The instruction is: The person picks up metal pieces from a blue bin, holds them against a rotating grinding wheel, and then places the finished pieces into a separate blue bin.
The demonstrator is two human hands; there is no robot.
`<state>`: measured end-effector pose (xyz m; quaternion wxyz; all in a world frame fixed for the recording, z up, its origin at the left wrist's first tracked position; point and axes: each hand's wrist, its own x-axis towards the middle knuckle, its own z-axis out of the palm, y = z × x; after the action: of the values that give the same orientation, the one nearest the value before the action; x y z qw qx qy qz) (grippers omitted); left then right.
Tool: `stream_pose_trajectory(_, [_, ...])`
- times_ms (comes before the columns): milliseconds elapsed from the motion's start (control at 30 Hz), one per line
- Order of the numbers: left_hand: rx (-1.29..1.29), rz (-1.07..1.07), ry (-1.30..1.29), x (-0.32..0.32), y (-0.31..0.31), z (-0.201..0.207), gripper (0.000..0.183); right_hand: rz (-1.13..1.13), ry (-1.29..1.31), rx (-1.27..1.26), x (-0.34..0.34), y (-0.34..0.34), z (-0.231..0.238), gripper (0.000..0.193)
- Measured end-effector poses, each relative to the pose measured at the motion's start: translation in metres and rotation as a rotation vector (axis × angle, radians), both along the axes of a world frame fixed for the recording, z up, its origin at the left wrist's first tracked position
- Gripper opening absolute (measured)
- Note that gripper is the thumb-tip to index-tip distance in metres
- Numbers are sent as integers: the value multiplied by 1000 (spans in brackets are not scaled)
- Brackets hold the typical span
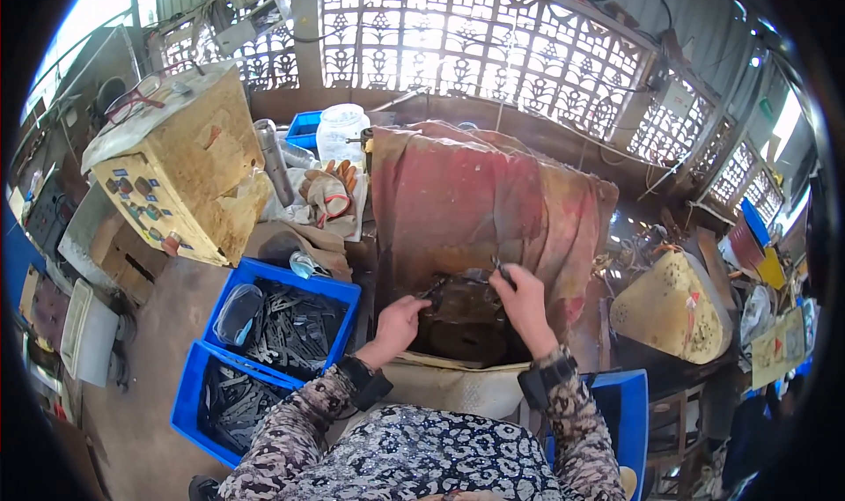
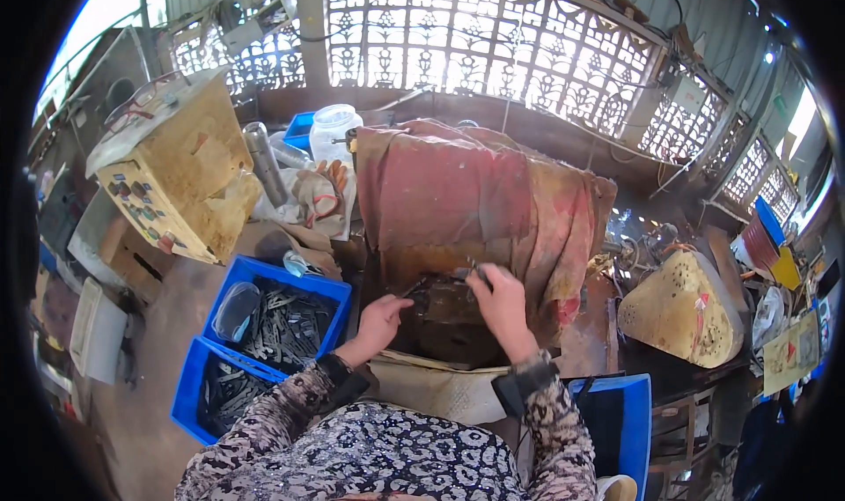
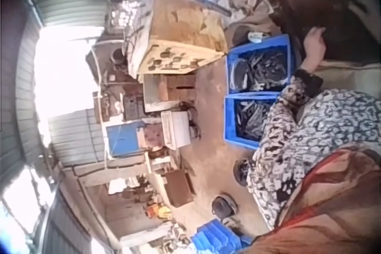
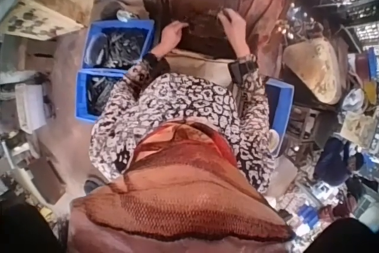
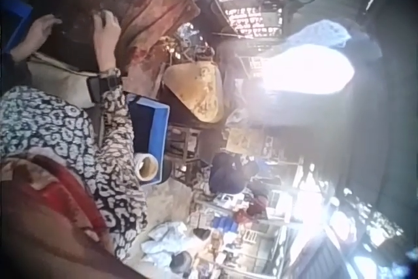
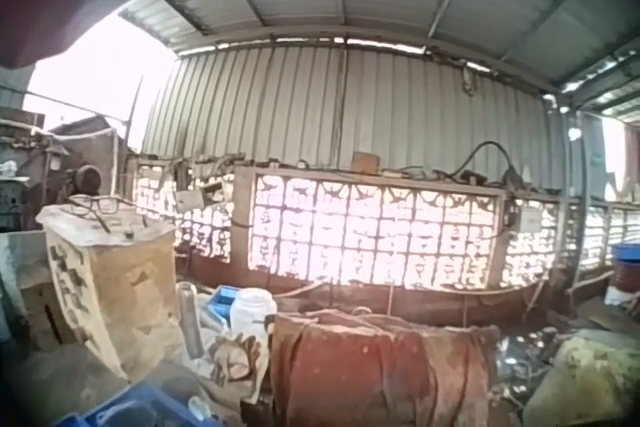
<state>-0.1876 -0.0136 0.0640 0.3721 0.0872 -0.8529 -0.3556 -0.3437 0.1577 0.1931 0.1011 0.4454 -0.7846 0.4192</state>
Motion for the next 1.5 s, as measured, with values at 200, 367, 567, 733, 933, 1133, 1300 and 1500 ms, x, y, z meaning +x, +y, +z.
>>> stream_pose_trajectory(200, [-233,84,-295,-37,-21,-5,40,123,-81,75,60,65,-15,17])
stream_pose_trajectory(367, [-318,-15,-413,-59,-13,-28,36,196,-60,203,83,102,-32,18])
stream_pose_trajectory(567, [-387,-184,-530,-62,-16,-37,15,327,-112,253,86,120,-52,23])
stream_pose_trajectory(733, [-473,-260,-551,-57,-18,-38,12,367,-133,322,97,130,-61,22])
stream_pose_trajectory(933, [-511,-334,-660,-59,-9,-57,12,414,-170,389,113,143,-72,23])
stream_pose_trajectory(1133, [-456,-278,-835,-70,0,-63,16,403,-522,446,96,141,-66,31])
stream_pose_trajectory(1300, [-487,-248,-749,-88,-15,-79,13,122,-873,320,49,125,-51,28])
stream_pose_trajectory(1500, [-449,-291,-791,-96,2,-71,21,129,-1359,-144,30,120,-76,30])
